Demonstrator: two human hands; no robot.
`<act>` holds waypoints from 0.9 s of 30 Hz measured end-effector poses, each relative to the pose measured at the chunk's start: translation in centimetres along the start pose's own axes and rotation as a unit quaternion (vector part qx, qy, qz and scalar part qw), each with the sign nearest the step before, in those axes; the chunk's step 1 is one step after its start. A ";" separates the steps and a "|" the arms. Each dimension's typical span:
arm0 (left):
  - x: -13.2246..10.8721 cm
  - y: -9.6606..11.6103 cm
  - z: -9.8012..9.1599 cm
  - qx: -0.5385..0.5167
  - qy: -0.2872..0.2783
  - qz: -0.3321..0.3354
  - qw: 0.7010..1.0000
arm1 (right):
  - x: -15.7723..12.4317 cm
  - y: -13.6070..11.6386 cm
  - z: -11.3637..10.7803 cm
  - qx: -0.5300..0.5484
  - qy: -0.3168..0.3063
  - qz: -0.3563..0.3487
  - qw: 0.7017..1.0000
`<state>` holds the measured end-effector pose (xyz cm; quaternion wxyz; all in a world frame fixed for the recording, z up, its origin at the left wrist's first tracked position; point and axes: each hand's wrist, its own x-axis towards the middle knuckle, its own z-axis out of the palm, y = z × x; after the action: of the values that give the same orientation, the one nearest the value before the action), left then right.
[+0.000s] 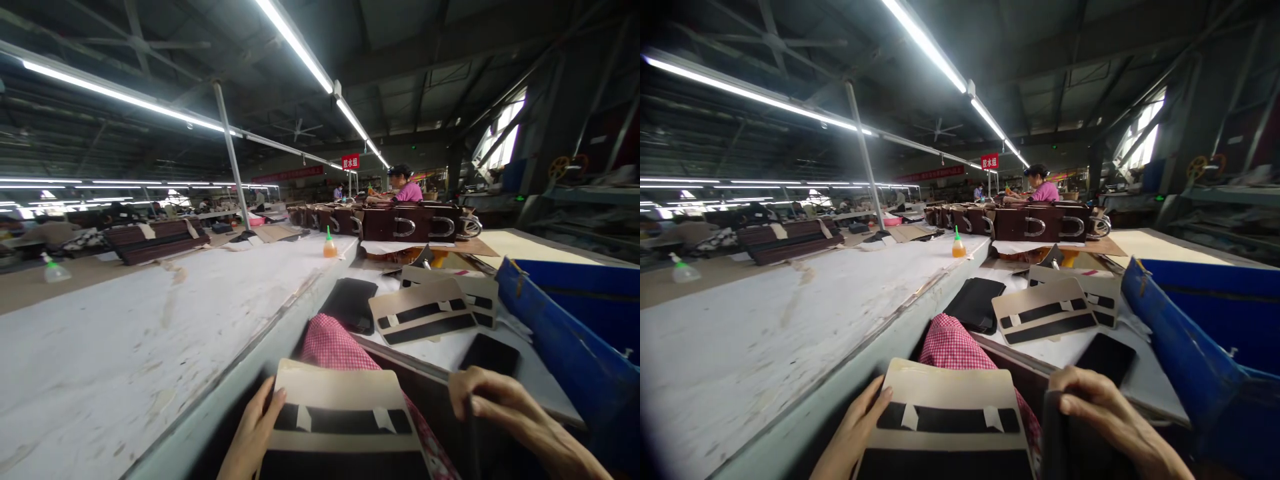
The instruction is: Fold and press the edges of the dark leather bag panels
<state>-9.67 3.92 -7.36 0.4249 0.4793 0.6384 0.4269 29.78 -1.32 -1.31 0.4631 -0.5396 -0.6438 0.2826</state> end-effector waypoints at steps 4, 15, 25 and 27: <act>0.3 1.5 1.0 0.017 -0.035 0.028 0.999 | 2.6 -1.3 4.8 0.037 -0.159 -0.019 0.986; -4.2 5.0 2.1 -0.034 -0.056 0.159 0.985 | 3.1 -5.6 9.8 -0.084 -0.150 -0.251 0.953; -5.7 3.8 3.3 -0.039 -0.073 0.139 0.987 | 1.9 -6.0 9.3 0.024 -0.060 -0.373 0.926; -6.5 4.5 3.8 -0.050 -0.079 0.156 0.983 | 2.3 -6.4 9.2 0.037 -0.057 -0.385 0.920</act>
<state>-3.74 -1.08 -3.28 0.4255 0.5840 0.4977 0.4798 18.79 0.52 1.10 0.5183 -0.2159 -0.8162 0.1360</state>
